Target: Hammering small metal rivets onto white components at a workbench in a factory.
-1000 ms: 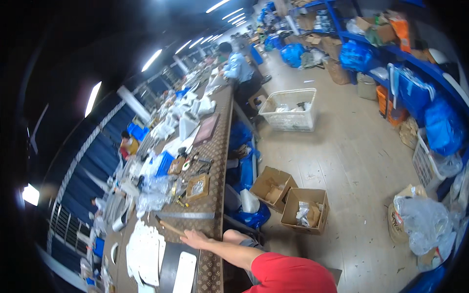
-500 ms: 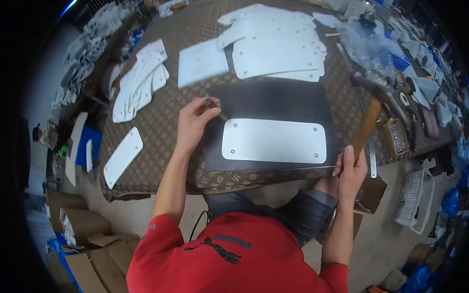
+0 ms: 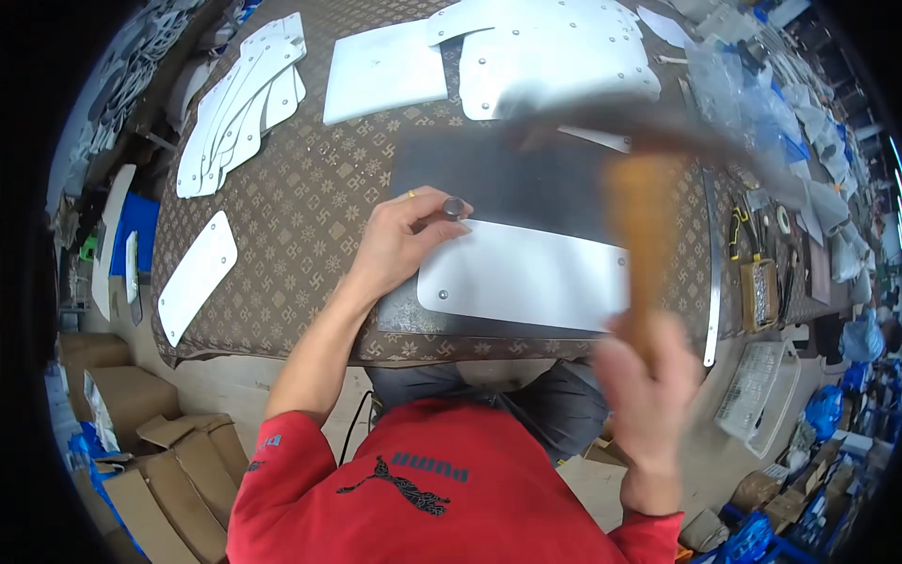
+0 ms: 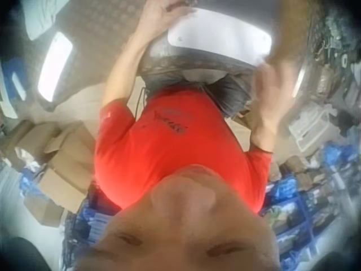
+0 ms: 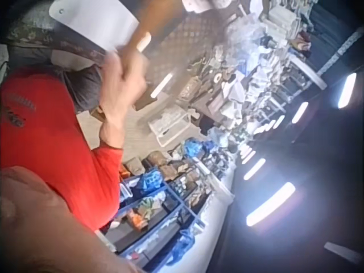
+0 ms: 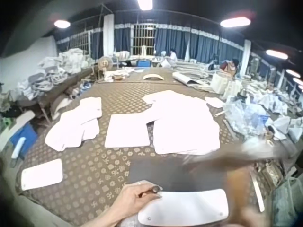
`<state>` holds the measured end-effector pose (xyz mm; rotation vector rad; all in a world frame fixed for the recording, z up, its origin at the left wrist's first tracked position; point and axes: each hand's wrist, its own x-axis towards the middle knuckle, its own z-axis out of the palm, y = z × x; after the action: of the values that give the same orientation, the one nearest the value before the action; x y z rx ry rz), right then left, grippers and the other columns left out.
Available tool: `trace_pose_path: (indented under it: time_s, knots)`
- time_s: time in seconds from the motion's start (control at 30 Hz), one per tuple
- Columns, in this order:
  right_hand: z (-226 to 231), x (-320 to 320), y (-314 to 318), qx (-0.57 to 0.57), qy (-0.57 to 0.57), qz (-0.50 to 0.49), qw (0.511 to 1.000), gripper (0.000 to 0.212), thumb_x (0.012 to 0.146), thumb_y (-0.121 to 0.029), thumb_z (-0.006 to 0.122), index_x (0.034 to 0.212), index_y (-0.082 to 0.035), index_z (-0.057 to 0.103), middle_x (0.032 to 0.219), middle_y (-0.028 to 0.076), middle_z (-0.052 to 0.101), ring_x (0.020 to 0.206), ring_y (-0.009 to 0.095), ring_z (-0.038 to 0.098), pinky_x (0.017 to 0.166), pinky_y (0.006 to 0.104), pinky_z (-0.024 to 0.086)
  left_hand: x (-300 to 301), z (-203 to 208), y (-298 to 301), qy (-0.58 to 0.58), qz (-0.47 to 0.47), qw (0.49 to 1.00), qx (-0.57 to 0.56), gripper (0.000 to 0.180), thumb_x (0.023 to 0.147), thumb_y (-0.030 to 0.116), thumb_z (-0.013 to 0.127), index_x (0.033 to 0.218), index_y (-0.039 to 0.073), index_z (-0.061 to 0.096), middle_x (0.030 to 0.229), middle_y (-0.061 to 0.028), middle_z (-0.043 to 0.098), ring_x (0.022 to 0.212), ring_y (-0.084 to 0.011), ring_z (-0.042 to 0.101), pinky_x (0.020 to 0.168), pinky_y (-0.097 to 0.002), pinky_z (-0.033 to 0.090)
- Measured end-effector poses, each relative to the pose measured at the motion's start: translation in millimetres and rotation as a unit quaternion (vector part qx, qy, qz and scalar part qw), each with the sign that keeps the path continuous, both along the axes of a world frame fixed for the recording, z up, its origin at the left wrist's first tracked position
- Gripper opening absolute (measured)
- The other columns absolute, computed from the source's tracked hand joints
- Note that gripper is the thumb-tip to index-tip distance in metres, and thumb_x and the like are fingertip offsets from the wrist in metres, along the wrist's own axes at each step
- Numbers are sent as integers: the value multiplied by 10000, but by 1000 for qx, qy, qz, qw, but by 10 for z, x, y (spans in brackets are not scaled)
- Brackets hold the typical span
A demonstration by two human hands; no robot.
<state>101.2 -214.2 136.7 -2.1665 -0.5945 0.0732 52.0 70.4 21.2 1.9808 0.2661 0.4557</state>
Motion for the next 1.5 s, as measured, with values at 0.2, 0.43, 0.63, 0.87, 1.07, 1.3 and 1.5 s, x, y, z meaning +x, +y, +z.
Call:
trace_pose_path:
  time_s: [0.2,0.43,0.63,0.87,1.07,1.3,1.5]
  knots:
    - [540,40,155,482,140,282,818,228,1041,-252,524,894,-87,580,675,6,488,501,91,427,390,288,306,-23,-51,-21,-11,2,1000,-12,186,846,65,749,1028,29,741,947,-68,711,796,-144,657,735,-273,518]
    - [-138,-89,114,-40,197,54,978,248,1059,-248,520,887,-75,474,607,-27,385,452,57,346,391,243,266,-42,-208,-39,-137,20,990,8,196,852,105,767,992,-18,706,864,-108,668,739,-187,644,681,-314,510]
    - [-95,-347,-203,139,203,-19,969,222,1068,-256,494,944,-72,485,605,-37,380,432,43,314,371,220,240,-422,121,-40,-74,-49,986,-144,196,849,87,770,1004,-20,715,864,-88,676,744,-146,650,674,-293,508]
    - [359,-425,-207,229,28,-51,972,230,1050,-256,531,912,-79,479,602,-27,386,423,42,308,362,215,226,-609,-38,-170,15,-61,994,-93,174,859,19,733,1031,-5,733,931,-80,708,811,-138,665,726,-278,529]
    - [890,-506,-227,570,73,262,775,227,1038,-236,557,876,-94,486,611,-14,444,455,60,356,385,223,275,-624,-44,-237,-10,-61,998,-15,203,841,64,768,1037,21,738,917,-75,702,775,-146,663,695,-271,518]
    - [-144,-352,-434,45,246,-19,968,299,1064,-317,525,853,-118,450,617,-36,397,445,36,333,377,216,237,-523,-41,-259,-45,-39,998,-23,171,847,113,775,977,17,717,858,-100,674,734,-226,642,677,-332,502]
    - [184,-247,-812,277,167,-151,934,320,1068,-346,515,855,-115,452,611,-38,378,421,31,278,364,211,201,220,241,-713,-79,-76,990,-91,162,868,54,741,1015,-14,727,912,-60,685,796,-131,659,739,-277,519]
